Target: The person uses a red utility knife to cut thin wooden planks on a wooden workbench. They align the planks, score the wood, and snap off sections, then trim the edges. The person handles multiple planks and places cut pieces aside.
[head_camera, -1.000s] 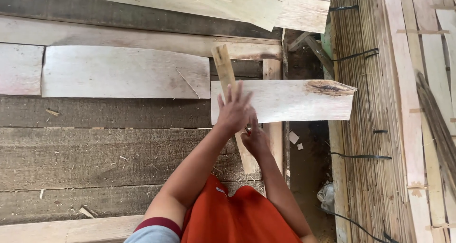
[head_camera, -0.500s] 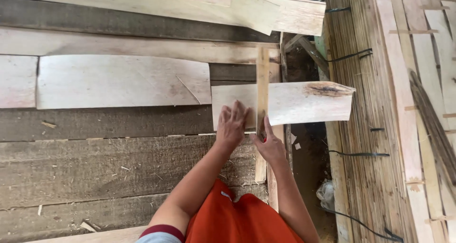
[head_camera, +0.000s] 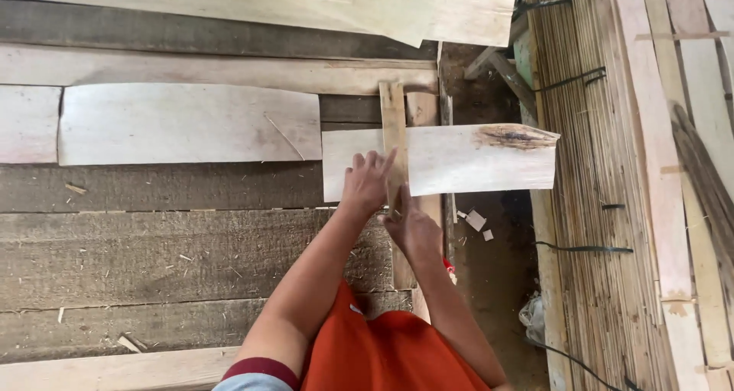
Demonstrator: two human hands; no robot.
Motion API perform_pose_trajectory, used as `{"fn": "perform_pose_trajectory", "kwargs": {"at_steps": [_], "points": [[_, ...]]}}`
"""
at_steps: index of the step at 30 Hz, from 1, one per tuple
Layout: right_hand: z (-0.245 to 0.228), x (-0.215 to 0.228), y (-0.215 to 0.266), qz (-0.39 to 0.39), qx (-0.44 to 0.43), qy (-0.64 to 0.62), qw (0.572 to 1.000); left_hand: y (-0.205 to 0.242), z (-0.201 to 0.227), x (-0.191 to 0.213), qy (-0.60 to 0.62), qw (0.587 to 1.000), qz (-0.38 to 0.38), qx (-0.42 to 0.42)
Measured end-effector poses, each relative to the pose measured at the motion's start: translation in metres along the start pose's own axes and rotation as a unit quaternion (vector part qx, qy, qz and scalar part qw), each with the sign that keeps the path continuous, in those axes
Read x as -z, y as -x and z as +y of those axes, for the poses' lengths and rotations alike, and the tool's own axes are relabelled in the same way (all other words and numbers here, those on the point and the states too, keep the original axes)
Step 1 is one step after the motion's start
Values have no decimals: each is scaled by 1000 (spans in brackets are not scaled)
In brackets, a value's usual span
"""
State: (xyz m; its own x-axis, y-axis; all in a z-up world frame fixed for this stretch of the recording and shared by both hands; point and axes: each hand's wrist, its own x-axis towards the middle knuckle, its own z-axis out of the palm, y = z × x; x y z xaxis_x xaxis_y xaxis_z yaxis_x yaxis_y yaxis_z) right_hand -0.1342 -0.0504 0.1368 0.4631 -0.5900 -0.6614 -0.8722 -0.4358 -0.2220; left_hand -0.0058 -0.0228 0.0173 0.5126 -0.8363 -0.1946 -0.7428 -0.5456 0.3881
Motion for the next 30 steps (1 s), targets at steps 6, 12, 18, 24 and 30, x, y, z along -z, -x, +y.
{"fn": "perform_pose_trajectory", "kwargs": {"at_steps": [6,12,18,24,30], "points": [[6,3,0,37,34,9,999,-20,10,5,-71,997,-21,30],[20,-7,-18,29,43,15,999,-22,10,-1,-38,998,25,-41],[22,-3,-19,30,48,30,998,-25,8,10,131,990,-51,8],[29,-8,-26,46,63,41,996,-24,12,17,119,990,-79,5],[38,-13,-35,41,71,46,996,-30,0,-8,103,994,-40,-20]]}}
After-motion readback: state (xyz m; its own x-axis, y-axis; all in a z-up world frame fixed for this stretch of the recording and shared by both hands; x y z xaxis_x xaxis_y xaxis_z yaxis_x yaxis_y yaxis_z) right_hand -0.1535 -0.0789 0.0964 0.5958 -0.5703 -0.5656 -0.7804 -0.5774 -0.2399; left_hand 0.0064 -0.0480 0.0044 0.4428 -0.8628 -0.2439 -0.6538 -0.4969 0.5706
